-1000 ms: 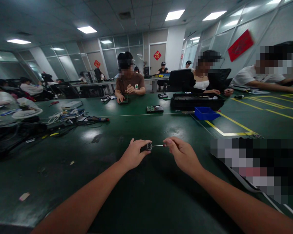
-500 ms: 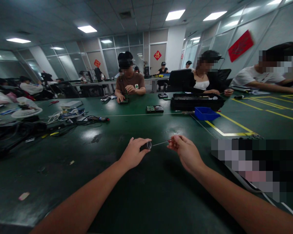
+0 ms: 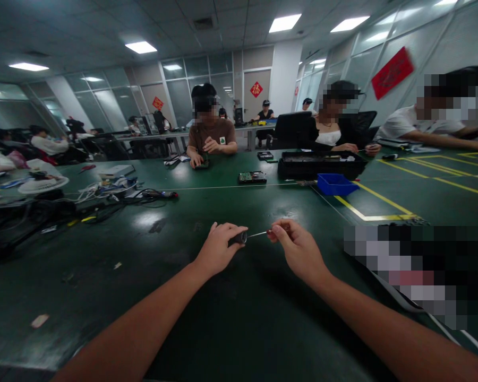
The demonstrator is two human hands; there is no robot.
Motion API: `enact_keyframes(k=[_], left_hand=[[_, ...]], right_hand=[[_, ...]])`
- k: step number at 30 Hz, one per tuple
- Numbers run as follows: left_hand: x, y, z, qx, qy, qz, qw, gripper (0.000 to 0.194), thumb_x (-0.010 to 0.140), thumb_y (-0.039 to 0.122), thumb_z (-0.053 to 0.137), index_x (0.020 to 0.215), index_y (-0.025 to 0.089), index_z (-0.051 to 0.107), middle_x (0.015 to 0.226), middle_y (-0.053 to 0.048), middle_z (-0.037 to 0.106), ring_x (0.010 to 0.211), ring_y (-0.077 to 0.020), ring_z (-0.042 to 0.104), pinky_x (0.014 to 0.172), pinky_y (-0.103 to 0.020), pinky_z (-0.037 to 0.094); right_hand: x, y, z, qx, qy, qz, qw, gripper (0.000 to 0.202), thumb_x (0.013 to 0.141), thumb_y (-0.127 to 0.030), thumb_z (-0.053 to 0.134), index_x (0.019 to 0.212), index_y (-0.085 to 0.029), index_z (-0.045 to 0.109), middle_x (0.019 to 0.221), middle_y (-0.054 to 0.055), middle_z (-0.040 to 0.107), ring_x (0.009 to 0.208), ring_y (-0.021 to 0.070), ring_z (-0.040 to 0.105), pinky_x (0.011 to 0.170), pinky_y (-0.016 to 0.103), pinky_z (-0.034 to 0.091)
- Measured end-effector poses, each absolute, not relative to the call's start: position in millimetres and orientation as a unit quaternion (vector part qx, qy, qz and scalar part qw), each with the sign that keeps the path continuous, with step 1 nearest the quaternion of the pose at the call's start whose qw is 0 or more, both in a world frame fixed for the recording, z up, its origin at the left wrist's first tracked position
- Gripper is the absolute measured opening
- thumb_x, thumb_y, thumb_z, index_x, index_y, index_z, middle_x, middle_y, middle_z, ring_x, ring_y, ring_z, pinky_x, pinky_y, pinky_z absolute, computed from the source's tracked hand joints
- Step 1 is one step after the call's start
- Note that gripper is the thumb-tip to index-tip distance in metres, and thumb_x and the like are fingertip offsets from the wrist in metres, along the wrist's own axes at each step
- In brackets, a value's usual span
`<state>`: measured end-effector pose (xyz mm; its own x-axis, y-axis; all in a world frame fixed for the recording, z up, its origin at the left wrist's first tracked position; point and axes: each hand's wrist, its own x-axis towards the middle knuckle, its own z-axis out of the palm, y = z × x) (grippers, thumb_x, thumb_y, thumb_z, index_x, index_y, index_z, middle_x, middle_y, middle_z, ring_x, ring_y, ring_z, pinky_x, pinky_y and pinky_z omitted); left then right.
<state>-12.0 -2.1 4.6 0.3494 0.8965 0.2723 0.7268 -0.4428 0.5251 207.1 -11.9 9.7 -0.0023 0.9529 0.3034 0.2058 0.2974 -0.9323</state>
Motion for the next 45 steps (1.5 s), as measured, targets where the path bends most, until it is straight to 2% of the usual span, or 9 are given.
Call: enact_keyframes(k=[5, 17, 23, 32, 37, 45], left_hand=[[-12.8, -1.1, 3.3, 0.804, 0.499, 0.279, 0.164, 0.039, 0.09, 0.02, 0.062, 0.126, 0.033, 0.061, 0.122, -0.003, 0.063, 0.12, -0.0231, 0.054, 0.119, -0.059, 0.021], [-14.4, 0.5, 1.5, 0.795, 0.499, 0.291, 0.185, 0.04, 0.089, 0.023, 0.065, 0.128, 0.033, 0.06, 0.126, -0.003, 0.062, 0.123, -0.0237, 0.053, 0.119, -0.06, 0.02], [-14.1, -0.9, 1.8, 0.805, 0.489, 0.28, 0.185, 0.042, 0.089, 0.021, 0.064, 0.129, 0.033, 0.059, 0.125, -0.003, 0.062, 0.12, -0.0229, 0.054, 0.12, -0.058, 0.021], [-11.2, -2.6, 4.9, 0.798, 0.498, 0.278, 0.195, 0.041, 0.088, 0.018, 0.065, 0.126, 0.032, 0.061, 0.122, -0.003, 0.063, 0.119, -0.0232, 0.054, 0.118, -0.058, 0.022], [-13.1, -0.8, 1.6, 0.799, 0.495, 0.278, 0.197, 0.041, 0.089, 0.021, 0.065, 0.128, 0.033, 0.06, 0.123, -0.003, 0.062, 0.119, -0.0232, 0.054, 0.119, -0.058, 0.021], [-16.2, 2.4, -4.0, 0.8, 0.498, 0.267, 0.203, 0.043, 0.089, 0.025, 0.064, 0.132, 0.033, 0.058, 0.124, -0.003, 0.061, 0.117, -0.024, 0.054, 0.116, -0.055, 0.029]], right_hand=[[206.3, -10.8, 8.9, -0.474, -0.603, 0.367, 0.526, 0.027, 0.09, -0.047, 0.057, 0.091, -0.02, 0.062, 0.083, 0.006, 0.07, 0.078, 0.0209, 0.068, 0.076, 0.038, 0.055], [209.7, -10.2, 7.2, -0.477, -0.595, 0.358, 0.539, 0.025, 0.093, -0.045, 0.055, 0.094, -0.02, 0.062, 0.087, 0.006, 0.07, 0.081, 0.0209, 0.067, 0.077, 0.038, 0.054], [208.7, -11.6, 8.1, -0.474, -0.616, 0.367, 0.511, 0.027, 0.093, -0.045, 0.056, 0.096, -0.02, 0.063, 0.088, 0.006, 0.07, 0.082, 0.0211, 0.068, 0.079, 0.039, 0.054], [207.0, -6.2, 1.2, -0.468, -0.599, 0.388, 0.521, 0.026, 0.091, -0.045, 0.057, 0.094, -0.02, 0.062, 0.087, 0.006, 0.069, 0.082, 0.0208, 0.068, 0.077, 0.038, 0.055], [208.3, -8.9, 2.7, -0.482, -0.611, 0.366, 0.51, 0.026, 0.093, -0.044, 0.054, 0.096, -0.02, 0.062, 0.088, 0.006, 0.069, 0.081, 0.0207, 0.067, 0.077, 0.037, 0.054], [214.4, -11.2, 7.6, -0.49, -0.617, 0.303, 0.535, 0.025, 0.096, -0.045, 0.05, 0.098, -0.021, 0.059, 0.088, 0.005, 0.067, 0.082, 0.0205, 0.065, 0.078, 0.037, 0.051]])
